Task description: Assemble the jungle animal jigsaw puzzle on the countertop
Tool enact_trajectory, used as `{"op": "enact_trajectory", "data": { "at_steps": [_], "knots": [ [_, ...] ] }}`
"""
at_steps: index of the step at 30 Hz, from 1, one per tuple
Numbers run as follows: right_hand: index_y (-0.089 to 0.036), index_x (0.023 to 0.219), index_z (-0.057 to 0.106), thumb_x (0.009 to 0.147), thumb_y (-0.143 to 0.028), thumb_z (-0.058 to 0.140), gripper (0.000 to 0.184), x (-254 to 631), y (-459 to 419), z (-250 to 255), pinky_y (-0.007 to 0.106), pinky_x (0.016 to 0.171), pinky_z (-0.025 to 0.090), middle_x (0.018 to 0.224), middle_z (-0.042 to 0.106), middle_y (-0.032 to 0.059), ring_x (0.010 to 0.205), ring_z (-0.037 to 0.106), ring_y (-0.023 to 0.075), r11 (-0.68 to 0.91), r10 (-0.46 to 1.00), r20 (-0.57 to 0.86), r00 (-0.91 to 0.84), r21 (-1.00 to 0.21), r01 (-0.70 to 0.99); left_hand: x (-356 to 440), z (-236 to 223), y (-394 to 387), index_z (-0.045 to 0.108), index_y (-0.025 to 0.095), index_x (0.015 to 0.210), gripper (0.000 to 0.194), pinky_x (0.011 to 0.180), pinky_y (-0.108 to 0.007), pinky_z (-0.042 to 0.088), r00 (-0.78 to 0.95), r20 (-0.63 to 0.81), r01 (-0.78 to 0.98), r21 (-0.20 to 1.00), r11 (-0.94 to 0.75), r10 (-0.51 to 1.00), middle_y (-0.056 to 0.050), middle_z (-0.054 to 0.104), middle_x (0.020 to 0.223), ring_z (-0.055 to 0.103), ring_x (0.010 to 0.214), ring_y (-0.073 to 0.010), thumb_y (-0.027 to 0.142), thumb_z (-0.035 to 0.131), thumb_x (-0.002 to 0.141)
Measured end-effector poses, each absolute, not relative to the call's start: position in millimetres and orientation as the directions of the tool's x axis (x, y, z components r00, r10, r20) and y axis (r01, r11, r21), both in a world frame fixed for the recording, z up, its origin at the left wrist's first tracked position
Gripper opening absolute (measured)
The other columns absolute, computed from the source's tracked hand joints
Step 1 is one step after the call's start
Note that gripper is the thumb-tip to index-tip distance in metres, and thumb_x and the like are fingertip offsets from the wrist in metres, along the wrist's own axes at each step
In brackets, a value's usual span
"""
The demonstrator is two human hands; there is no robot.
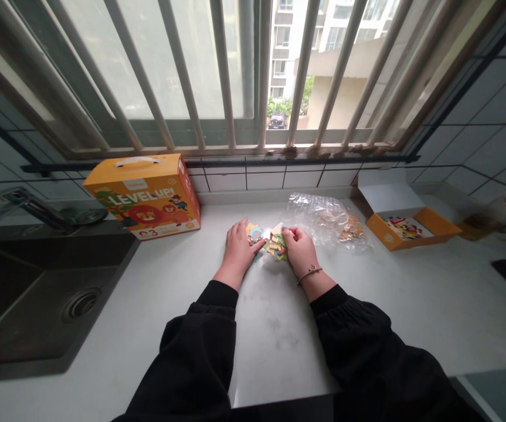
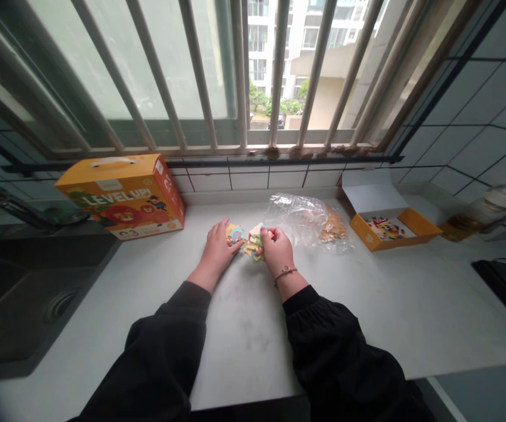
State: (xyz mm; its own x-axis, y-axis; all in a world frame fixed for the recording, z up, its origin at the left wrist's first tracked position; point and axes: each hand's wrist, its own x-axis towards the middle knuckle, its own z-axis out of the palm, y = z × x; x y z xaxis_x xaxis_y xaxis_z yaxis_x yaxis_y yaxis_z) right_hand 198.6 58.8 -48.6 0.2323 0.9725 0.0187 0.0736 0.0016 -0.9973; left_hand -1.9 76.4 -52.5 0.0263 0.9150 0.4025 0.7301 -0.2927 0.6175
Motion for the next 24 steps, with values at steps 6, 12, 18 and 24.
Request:
{"op": "enact_trajectory", "data": {
  "at_steps": [6, 12, 18, 24],
  "knots": [
    [-0.024, 0.104, 0.067, 0.089, -0.081, 0.071, 0.06, 204, 54, -44, 0.035, 0.062, 0.062, 0.086, 0.078, 0.0043, 0.068, 0.076, 0.0235, 0.045, 0.959, 0.062, 0.276, -0.997, 0.067, -10, -44, 52, 0.048, 0.016, 0.162, 0.076, 0.137, -0.061, 0.031, 0.07, 0.438, 0.662, 0.652, -0.37, 0.896, -0.024, 0.049, 0.17, 0.04, 0.164, -0.0411, 0.04, 0.077, 0.096],
    [-0.025, 0.103, 0.062, 0.089, -0.082, 0.071, 0.059, 197, 47, -41, 0.034, 0.057, 0.063, 0.083, 0.075, 0.0029, 0.068, 0.076, 0.0234, 0.035, 0.974, 0.026, 0.225, -0.999, -0.035, -7, -10, 4, 0.065, 0.02, 0.144, 0.054, 0.109, -0.051, 0.06, -0.098, 0.432, 0.497, 0.801, -0.332, 0.897, -0.018, 0.071, 0.141, 0.068, 0.13, -0.0337, 0.055, 0.071, 0.104],
    [-0.026, 0.103, 0.059, 0.083, -0.082, 0.082, 0.064, 183, 16, -36, 0.033, 0.059, 0.067, 0.081, 0.073, -0.0011, 0.067, 0.074, 0.0194, 0.014, 1.0, 0.012, 0.012, -0.983, -0.182, 4, -16, -15, 0.072, 0.015, 0.123, 0.072, 0.062, -0.03, 0.057, 0.177, -0.038, -0.074, 0.996, 0.052, 0.984, -0.013, 0.079, 0.111, 0.072, 0.082, -0.0208, 0.07, 0.091, 0.081],
    [-0.026, 0.099, 0.057, 0.079, -0.082, 0.085, 0.065, 196, 6, -35, 0.03, 0.052, 0.062, 0.077, 0.074, -0.0011, 0.065, 0.078, 0.0218, -0.072, 0.994, -0.066, -0.087, -0.995, -0.065, -12, -11, -23, 0.078, 0.016, 0.109, 0.058, 0.055, -0.024, 0.042, 0.194, -0.15, -0.079, 0.983, 0.168, 0.969, -0.006, 0.08, 0.091, 0.063, 0.066, -0.0138, 0.064, 0.095, 0.08]
  ]
}}
